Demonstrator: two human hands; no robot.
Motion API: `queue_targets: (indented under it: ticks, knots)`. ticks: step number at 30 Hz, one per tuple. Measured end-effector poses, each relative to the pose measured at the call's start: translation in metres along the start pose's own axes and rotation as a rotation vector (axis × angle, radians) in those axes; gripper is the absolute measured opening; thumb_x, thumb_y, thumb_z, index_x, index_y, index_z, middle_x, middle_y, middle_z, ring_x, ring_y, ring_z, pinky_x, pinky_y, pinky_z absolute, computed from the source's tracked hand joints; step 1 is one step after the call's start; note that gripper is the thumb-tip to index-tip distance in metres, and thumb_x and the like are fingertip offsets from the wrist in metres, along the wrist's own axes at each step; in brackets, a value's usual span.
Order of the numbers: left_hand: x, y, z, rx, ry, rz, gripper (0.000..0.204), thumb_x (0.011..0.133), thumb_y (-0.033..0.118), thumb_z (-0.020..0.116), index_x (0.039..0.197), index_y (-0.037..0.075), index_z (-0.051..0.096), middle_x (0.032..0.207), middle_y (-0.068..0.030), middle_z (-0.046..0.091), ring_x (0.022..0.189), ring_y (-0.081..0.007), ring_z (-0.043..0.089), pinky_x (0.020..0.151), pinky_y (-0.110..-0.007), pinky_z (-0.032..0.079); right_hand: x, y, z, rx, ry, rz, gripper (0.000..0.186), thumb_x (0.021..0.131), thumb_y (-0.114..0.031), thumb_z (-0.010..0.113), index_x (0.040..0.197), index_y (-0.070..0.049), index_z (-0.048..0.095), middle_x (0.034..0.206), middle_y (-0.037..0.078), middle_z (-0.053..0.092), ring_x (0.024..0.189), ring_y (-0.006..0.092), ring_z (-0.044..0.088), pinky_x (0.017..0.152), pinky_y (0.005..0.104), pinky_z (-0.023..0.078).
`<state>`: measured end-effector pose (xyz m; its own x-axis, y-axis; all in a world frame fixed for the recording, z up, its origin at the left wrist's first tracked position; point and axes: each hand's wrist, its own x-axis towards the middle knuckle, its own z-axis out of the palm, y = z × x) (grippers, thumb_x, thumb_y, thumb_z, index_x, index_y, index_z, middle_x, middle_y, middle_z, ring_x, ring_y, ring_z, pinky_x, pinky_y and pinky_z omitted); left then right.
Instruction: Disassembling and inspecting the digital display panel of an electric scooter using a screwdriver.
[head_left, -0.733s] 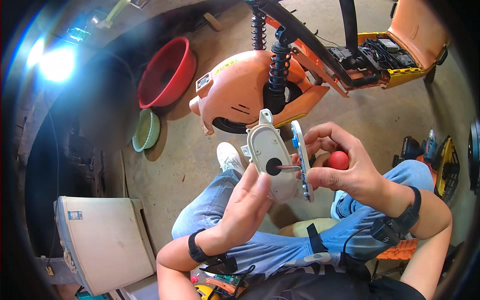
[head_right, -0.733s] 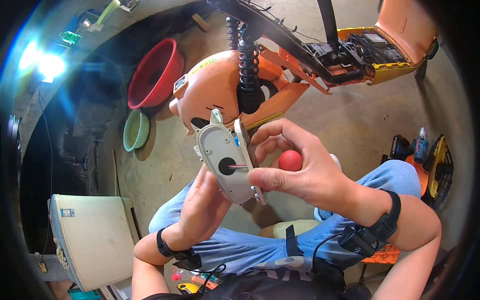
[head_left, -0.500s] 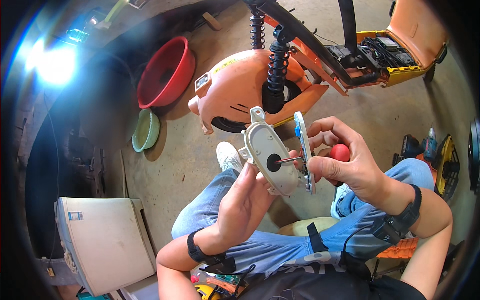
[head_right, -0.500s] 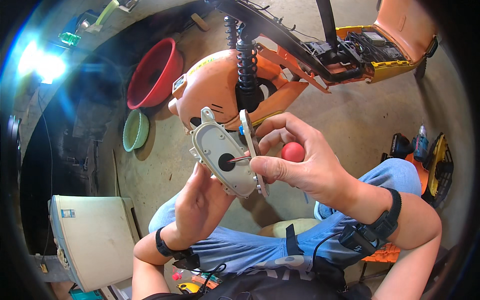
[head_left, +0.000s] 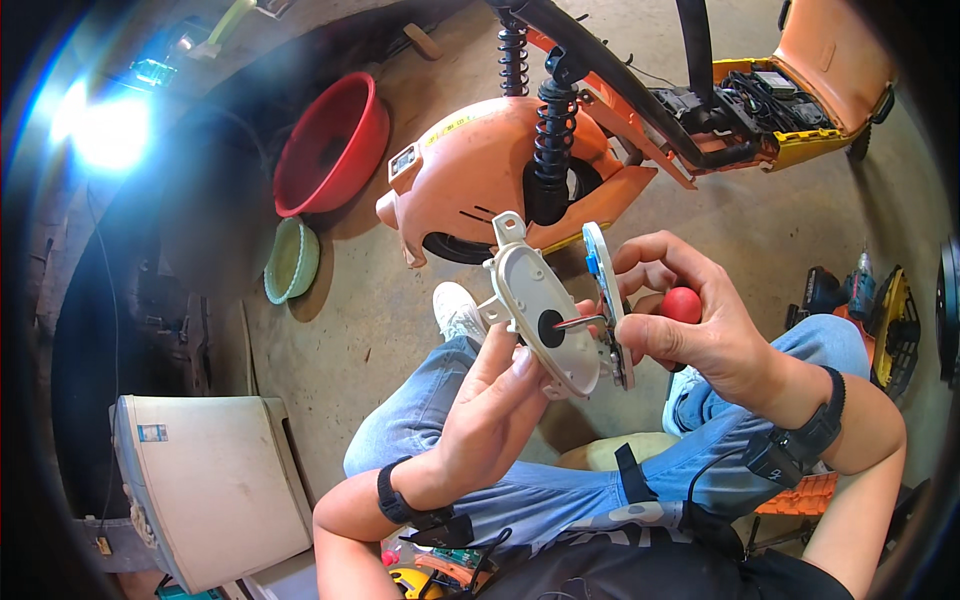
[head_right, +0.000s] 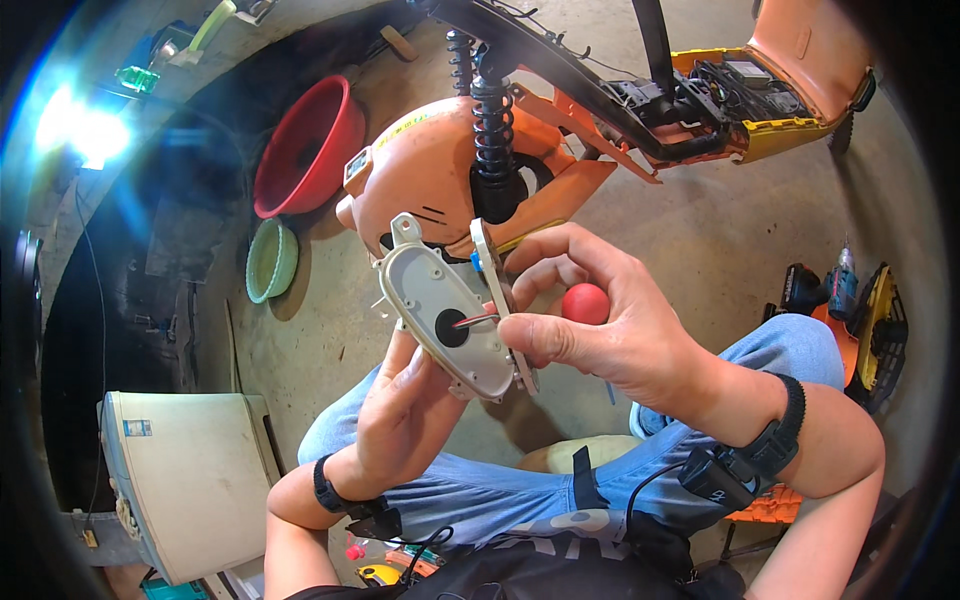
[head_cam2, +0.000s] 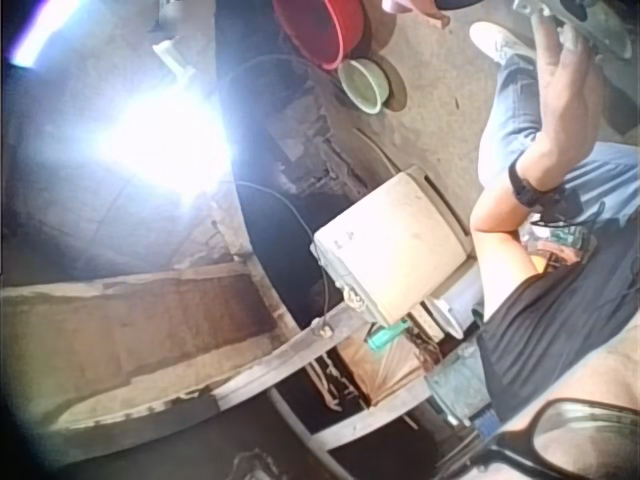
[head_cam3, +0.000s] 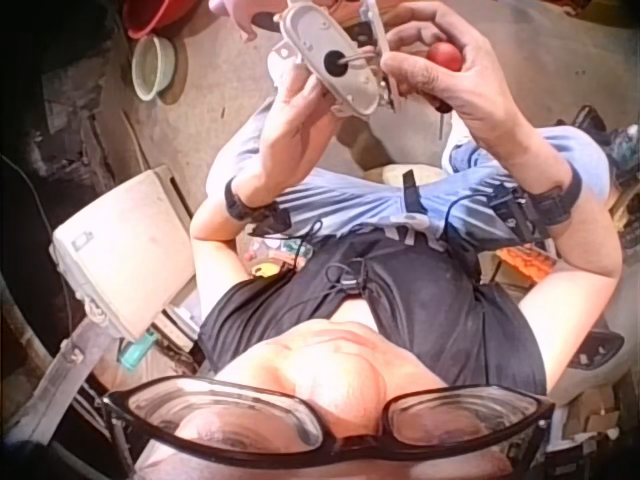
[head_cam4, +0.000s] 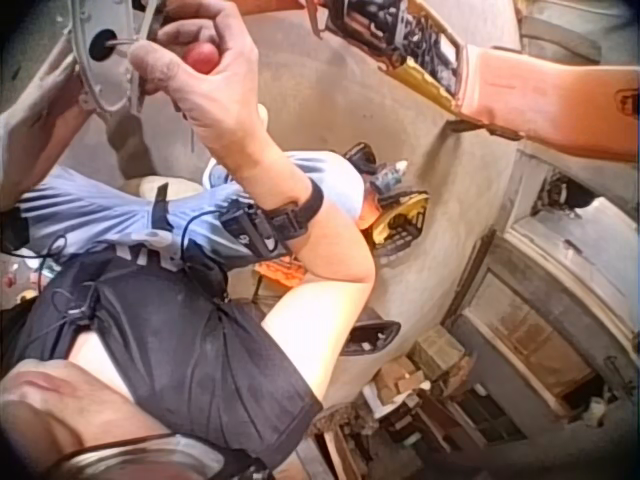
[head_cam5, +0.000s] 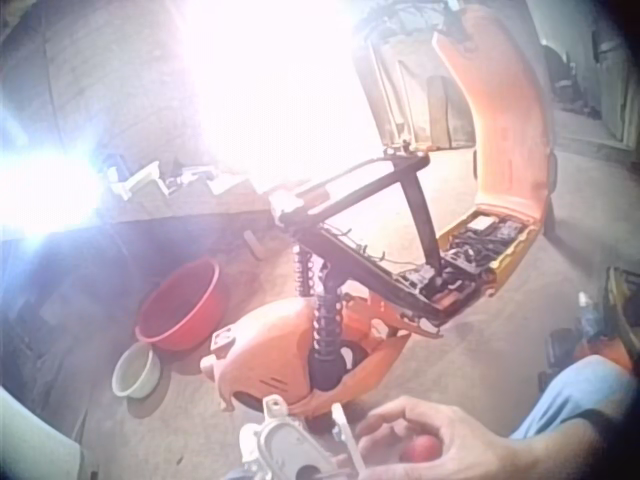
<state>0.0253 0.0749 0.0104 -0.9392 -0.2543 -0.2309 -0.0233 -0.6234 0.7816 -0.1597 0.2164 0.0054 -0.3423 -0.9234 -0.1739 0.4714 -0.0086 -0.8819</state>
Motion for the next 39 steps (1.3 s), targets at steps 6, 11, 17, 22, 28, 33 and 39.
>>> queue_targets:
  ticks: [6, 11, 17, 22, 28, 33, 39]
  knots:
    - [-0.002, -0.005, -0.005, 0.003, 0.0, -0.004, 0.057, 0.109, 0.018, 0.041, 0.16, 0.013, 0.016, 0.158, -0.0173, 0.035, 0.145, -0.0272, 0.038, 0.118, -0.044, 0.032, 0.003, 0.012, -0.003, -0.077, 0.0, -0.089, 0.053, 0.085, -0.021, 0.083, 0.126, -0.003, 0.054, 0.104, 0.007, 0.064, 0.095, 0.0107, 0.062, 0.081, 0.0259, 0.054]
    - [-0.003, -0.008, -0.001, 0.11, 0.04, -0.031, 0.057, 0.109, 0.029, 0.042, 0.159, 0.019, 0.019, 0.157, -0.0116, 0.037, 0.144, -0.0289, 0.039, 0.117, -0.053, 0.033, 0.002, 0.016, -0.003, -0.173, -0.005, -0.183, 0.053, 0.085, -0.022, 0.084, 0.126, -0.004, 0.055, 0.104, 0.006, 0.063, 0.095, 0.01, 0.061, 0.082, 0.0253, 0.052]
    - [-0.005, -0.017, -0.003, 0.129, 0.052, -0.02, 0.055, 0.11, 0.027, 0.039, 0.16, 0.02, 0.017, 0.157, -0.0105, 0.036, 0.144, -0.0279, 0.038, 0.117, -0.053, 0.033, 0.003, 0.019, -0.003, -0.233, 0.01, -0.225, 0.054, 0.084, -0.021, 0.084, 0.126, -0.004, 0.055, 0.104, 0.006, 0.062, 0.095, 0.0093, 0.059, 0.08, 0.0251, 0.052]
    - [-0.005, -0.018, -0.001, 0.088, 0.09, -0.064, 0.056, 0.11, 0.026, 0.038, 0.161, 0.021, 0.015, 0.159, -0.0105, 0.033, 0.144, -0.0276, 0.038, 0.117, -0.052, 0.033, 0.0, 0.011, 0.001, -0.2, 0.029, -0.123, 0.054, 0.081, -0.021, 0.086, 0.123, -0.004, 0.056, 0.102, 0.006, 0.061, 0.095, 0.0107, 0.058, 0.083, 0.0266, 0.051]
    - [-0.005, -0.021, 0.001, 0.099, 0.078, -0.093, 0.056, 0.111, 0.024, 0.037, 0.161, 0.022, 0.013, 0.16, -0.0098, 0.031, 0.146, -0.0257, 0.036, 0.119, -0.05, 0.033, 0.003, 0.021, -0.001, -0.394, 0.032, -0.255, 0.052, 0.078, -0.024, 0.089, 0.116, -0.004, 0.059, 0.101, 0.005, 0.063, 0.092, 0.0115, 0.059, 0.083, 0.0279, 0.05]
    - [-0.005, -0.024, -0.002, 0.164, 0.035, -0.104, 0.056, 0.111, 0.021, 0.037, 0.161, 0.021, 0.013, 0.159, -0.0079, 0.033, 0.145, -0.024, 0.037, 0.119, -0.048, 0.034, 0.003, 0.023, 0.0, -0.486, 0.051, -0.277, 0.052, 0.078, -0.026, 0.089, 0.113, -0.003, 0.059, 0.096, 0.005, 0.065, 0.091, 0.0109, 0.06, 0.082, 0.0279, 0.05]
    - [-0.003, -0.023, -0.001, 0.174, 0.026, -0.121, 0.054, 0.111, 0.02, 0.036, 0.16, 0.018, 0.015, 0.158, -0.0087, 0.033, 0.144, -0.0233, 0.037, 0.119, -0.046, 0.034, 0.001, 0.02, 0.0, -0.469, 0.065, -0.248, 0.047, 0.08, -0.024, 0.087, 0.111, -0.001, 0.061, 0.095, 0.007, 0.068, 0.09, 0.0105, 0.062, 0.082, 0.0278, 0.053]
